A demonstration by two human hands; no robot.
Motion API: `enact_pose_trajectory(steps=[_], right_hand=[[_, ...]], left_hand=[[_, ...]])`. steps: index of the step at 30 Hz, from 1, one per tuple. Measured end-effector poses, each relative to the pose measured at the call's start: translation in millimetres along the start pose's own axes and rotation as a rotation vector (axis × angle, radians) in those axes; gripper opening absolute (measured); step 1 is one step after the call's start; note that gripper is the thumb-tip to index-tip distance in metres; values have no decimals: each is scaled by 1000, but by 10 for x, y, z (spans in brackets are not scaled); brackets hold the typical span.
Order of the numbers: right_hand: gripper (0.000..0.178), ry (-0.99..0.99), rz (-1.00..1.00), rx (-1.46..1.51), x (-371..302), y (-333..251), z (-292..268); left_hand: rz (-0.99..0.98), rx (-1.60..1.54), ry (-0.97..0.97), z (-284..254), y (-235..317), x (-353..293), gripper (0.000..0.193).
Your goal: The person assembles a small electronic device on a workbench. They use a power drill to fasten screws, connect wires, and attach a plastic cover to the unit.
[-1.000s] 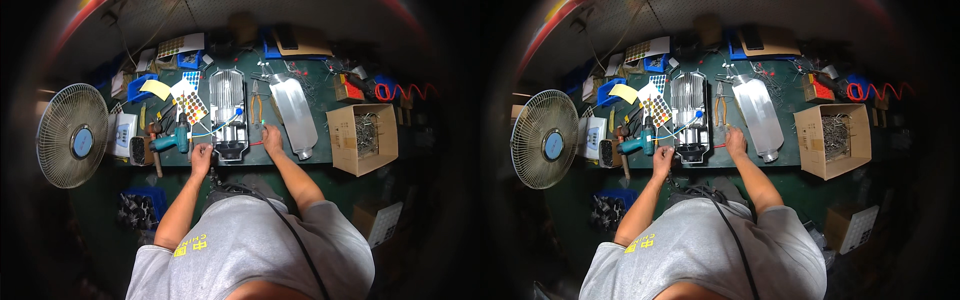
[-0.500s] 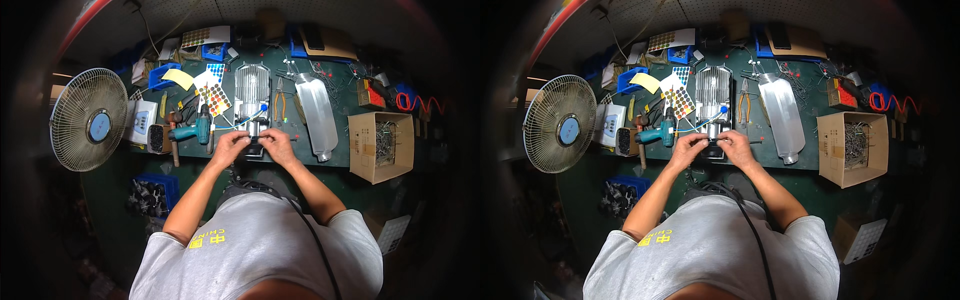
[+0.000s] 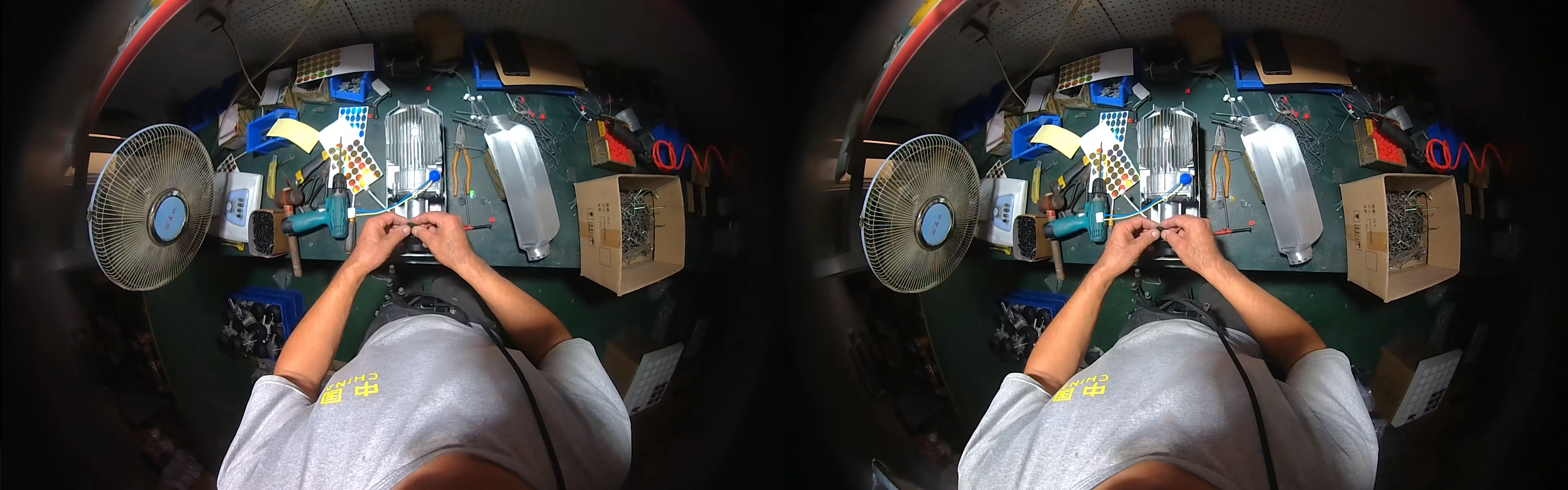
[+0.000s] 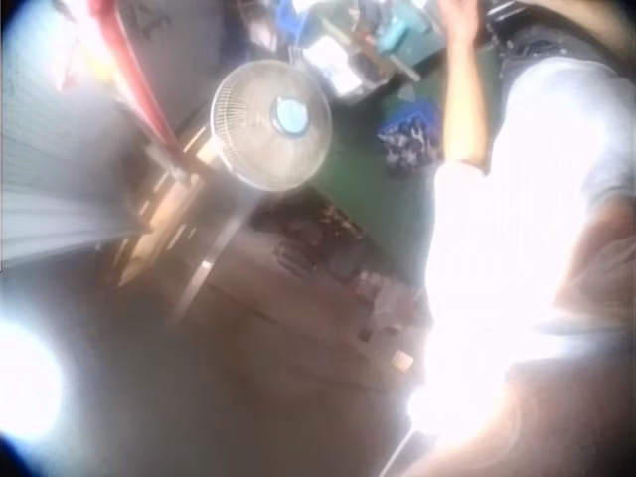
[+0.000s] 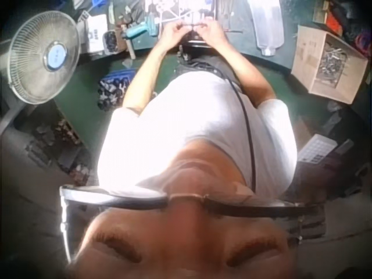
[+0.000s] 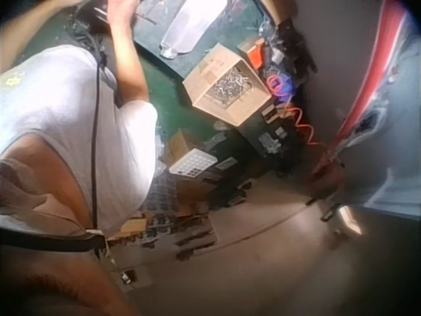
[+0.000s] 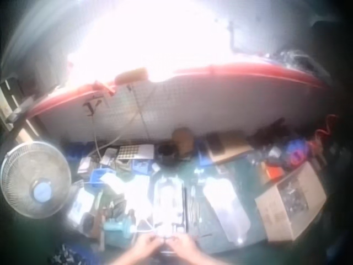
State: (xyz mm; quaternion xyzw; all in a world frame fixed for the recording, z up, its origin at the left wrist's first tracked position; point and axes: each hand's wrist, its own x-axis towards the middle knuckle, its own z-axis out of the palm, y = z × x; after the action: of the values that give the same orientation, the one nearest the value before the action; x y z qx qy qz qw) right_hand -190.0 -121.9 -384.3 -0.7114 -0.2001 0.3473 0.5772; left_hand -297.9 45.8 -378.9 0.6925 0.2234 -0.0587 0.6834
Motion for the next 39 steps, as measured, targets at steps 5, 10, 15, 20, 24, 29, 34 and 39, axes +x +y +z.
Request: enact_pose_trajectory(steps=[5,10,15,20,24,29,34,39], right_hand=[[23,122,-271,-333,-43,-127,-24],[30,43,-487,-660,14,-177,138],[37,-81,-381,-766,148,-131,325],[40,-35,-367,-749,225,-47,398],[31,7,-369,-623,216,-35,371],[20,150,-469,-429,203,118,282],[18,180,-451,-434,101,164,217],[17,157,-455,-416,101,183,199]], left_hand=[[-79,-67,669,-232,-620,232,4],[-206,-578,600,-338,-546,423,13],[-93,-577,386,-209,-110,334,10],[-82,-620,406,-270,-115,312,9],[-139,-299,589,-356,-455,221,9],[-141,-154,501,-257,-607,242,6],[8,-68,555,-215,-773,337,8],[52,20,511,-266,-869,390,17]])
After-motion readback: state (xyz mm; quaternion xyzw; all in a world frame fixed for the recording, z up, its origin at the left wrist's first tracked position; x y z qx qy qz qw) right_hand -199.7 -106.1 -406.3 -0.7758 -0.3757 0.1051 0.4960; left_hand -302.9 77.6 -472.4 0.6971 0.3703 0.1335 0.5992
